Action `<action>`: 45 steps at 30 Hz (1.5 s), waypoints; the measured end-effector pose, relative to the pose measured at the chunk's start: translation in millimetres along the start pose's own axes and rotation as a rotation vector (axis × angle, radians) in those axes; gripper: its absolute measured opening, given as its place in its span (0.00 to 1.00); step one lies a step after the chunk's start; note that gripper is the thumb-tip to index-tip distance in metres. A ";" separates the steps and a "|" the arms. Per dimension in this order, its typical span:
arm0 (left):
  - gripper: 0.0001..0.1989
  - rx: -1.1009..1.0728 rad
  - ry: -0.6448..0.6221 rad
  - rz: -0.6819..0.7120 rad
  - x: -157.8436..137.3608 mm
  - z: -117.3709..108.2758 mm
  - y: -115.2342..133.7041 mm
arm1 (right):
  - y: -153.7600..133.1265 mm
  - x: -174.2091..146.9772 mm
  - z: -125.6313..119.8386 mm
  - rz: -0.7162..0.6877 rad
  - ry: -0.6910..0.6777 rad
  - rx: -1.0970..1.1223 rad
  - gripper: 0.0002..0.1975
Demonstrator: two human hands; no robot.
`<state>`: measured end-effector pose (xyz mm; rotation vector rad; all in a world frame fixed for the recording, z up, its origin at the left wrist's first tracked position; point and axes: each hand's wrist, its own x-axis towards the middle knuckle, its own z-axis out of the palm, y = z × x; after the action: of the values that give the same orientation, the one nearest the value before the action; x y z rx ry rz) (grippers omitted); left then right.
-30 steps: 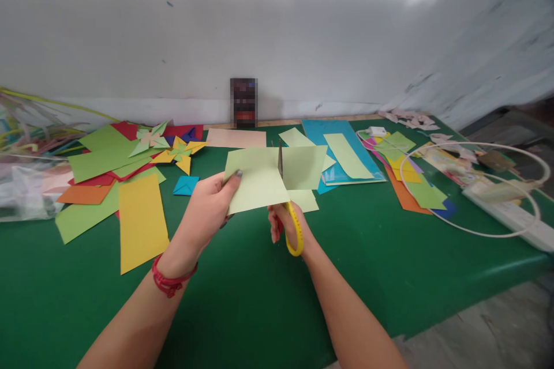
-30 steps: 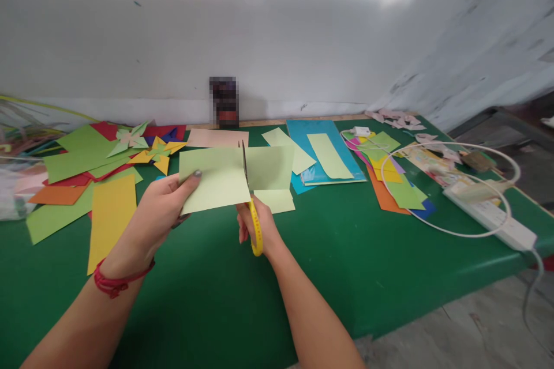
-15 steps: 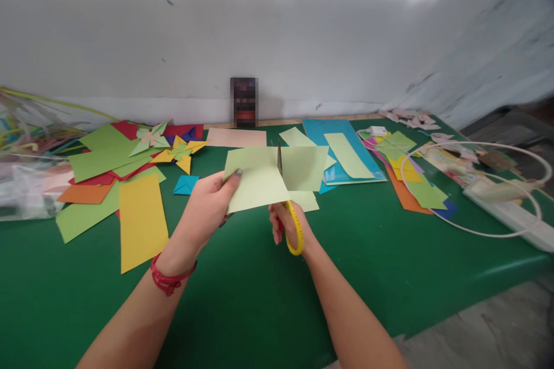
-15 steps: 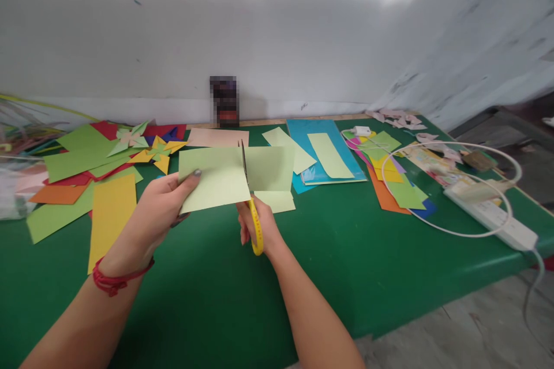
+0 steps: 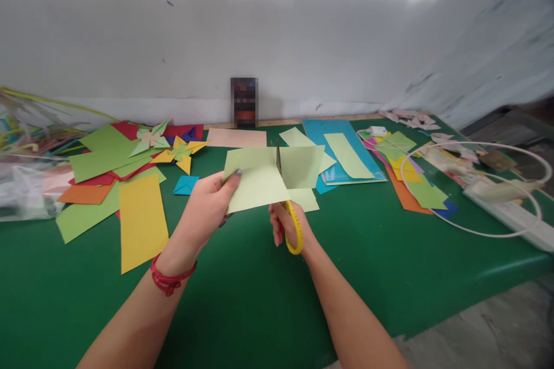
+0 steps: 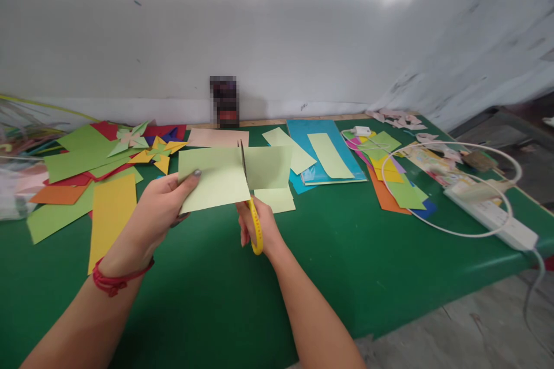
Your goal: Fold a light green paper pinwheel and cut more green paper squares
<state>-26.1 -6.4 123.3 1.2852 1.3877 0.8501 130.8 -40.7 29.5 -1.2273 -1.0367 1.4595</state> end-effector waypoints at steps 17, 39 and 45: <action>0.17 -0.055 0.007 -0.011 1.0 7.4 -2.9 | 2.9 0.9 1.7 0.024 0.006 0.037 0.22; 0.18 -0.049 0.016 -0.010 2.7 4.3 -4.5 | 2.1 1.1 2.2 0.043 0.036 -0.019 0.16; 0.17 -0.051 0.028 -0.008 3.3 3.9 -5.7 | 1.4 2.2 0.9 0.045 0.039 -0.081 0.16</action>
<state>-23.5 -4.8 116.3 1.2320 1.3844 0.8954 129.6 -38.8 27.9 -1.3390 -1.0570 1.4341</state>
